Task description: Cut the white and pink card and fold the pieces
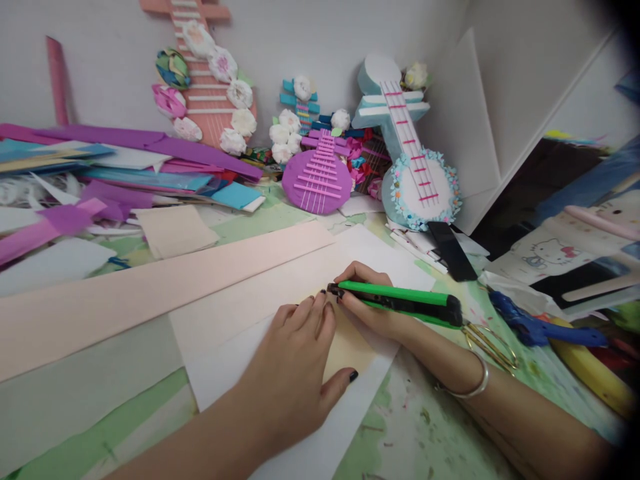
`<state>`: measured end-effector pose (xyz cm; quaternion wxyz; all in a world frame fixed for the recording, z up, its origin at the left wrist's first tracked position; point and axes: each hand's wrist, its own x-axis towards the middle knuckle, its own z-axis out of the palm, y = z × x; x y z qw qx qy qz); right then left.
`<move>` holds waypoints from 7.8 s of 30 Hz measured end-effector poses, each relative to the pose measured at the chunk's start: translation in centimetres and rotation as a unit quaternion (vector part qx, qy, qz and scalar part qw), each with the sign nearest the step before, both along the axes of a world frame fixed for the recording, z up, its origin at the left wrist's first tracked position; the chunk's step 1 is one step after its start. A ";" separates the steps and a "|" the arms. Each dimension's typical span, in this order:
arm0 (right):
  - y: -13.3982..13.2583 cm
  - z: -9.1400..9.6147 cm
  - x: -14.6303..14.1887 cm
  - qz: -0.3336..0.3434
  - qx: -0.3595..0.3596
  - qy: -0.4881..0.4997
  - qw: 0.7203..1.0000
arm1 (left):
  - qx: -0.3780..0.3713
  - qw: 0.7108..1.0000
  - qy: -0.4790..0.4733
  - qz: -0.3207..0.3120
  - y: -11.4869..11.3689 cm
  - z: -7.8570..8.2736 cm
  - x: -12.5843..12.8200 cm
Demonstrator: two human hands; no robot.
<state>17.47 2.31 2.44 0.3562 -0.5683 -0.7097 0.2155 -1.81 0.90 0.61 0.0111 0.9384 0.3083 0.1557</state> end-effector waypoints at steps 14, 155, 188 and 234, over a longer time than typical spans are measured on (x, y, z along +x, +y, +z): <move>-0.1 0.1 0.0 0.001 -0.002 0.013 1.000 | -0.003 1.000 -0.004 -0.003 0.1 -0.1 0.0; -2.5 0.8 0.4 0.020 -0.010 0.023 1.000 | -0.010 1.000 -0.008 -0.009 0.3 0.1 -0.2; -2.6 0.1 0.1 -0.013 -0.009 0.053 0.998 | -0.009 1.000 -0.015 -0.008 0.1 0.0 -0.1; -4.0 0.3 0.1 -0.013 0.030 0.010 0.999 | -0.004 1.000 -0.010 -0.010 0.0 0.1 -0.2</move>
